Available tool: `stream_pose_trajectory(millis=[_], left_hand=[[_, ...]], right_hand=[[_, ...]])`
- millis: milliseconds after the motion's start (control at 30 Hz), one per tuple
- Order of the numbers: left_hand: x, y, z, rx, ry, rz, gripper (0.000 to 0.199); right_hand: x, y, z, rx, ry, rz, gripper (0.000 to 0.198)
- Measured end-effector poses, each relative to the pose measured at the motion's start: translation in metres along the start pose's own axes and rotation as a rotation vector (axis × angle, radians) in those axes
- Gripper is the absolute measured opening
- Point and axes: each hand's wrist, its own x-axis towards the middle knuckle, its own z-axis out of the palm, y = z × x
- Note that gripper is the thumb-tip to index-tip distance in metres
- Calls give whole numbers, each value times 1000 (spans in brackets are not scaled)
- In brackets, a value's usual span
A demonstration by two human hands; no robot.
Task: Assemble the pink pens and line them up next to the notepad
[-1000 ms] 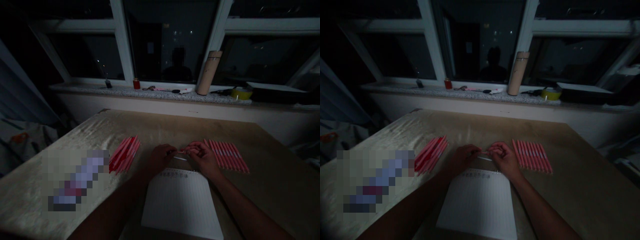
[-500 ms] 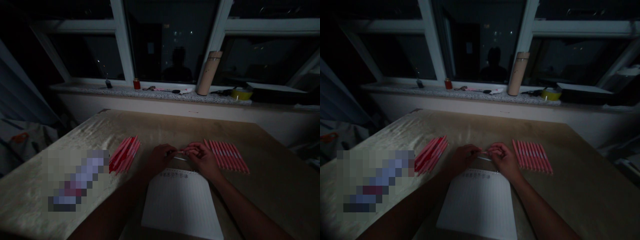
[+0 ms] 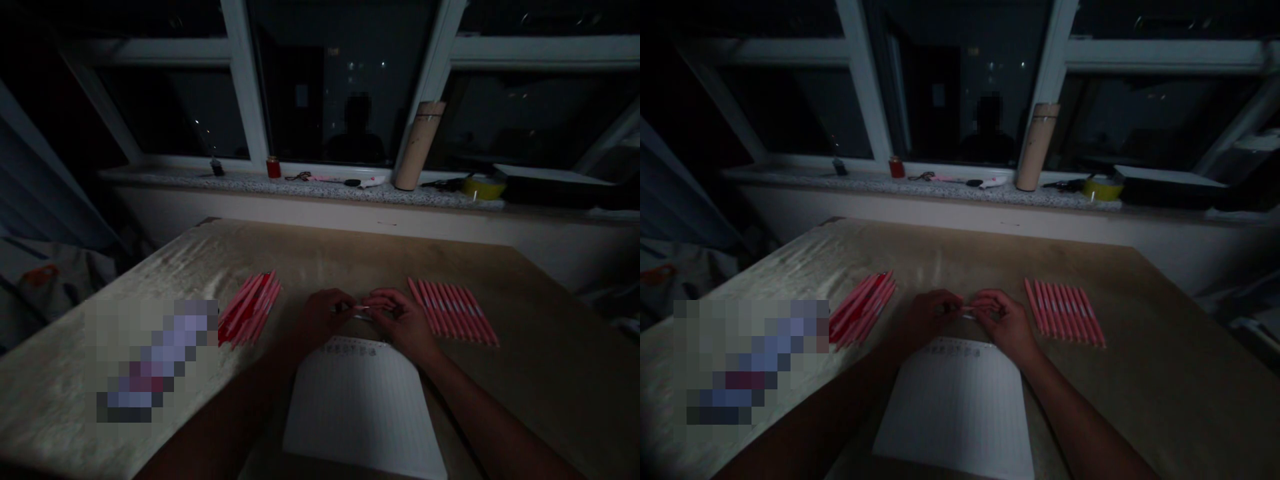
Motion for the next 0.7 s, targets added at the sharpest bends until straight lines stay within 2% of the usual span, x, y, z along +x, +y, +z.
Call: stream_pose_trajectory(millis=[200, 400, 700], left_hand=[[0, 0, 0, 9, -6, -2, 19], [0, 0, 1, -4, -7, -22, 23], [0, -1, 2, 2, 8, 14, 26]], right_hand=[[-1, 3, 0, -28, -2, -1, 26], [-2, 6, -1, -117, -30, -65, 27], [-3, 2, -1, -171, -26, -104, 26]])
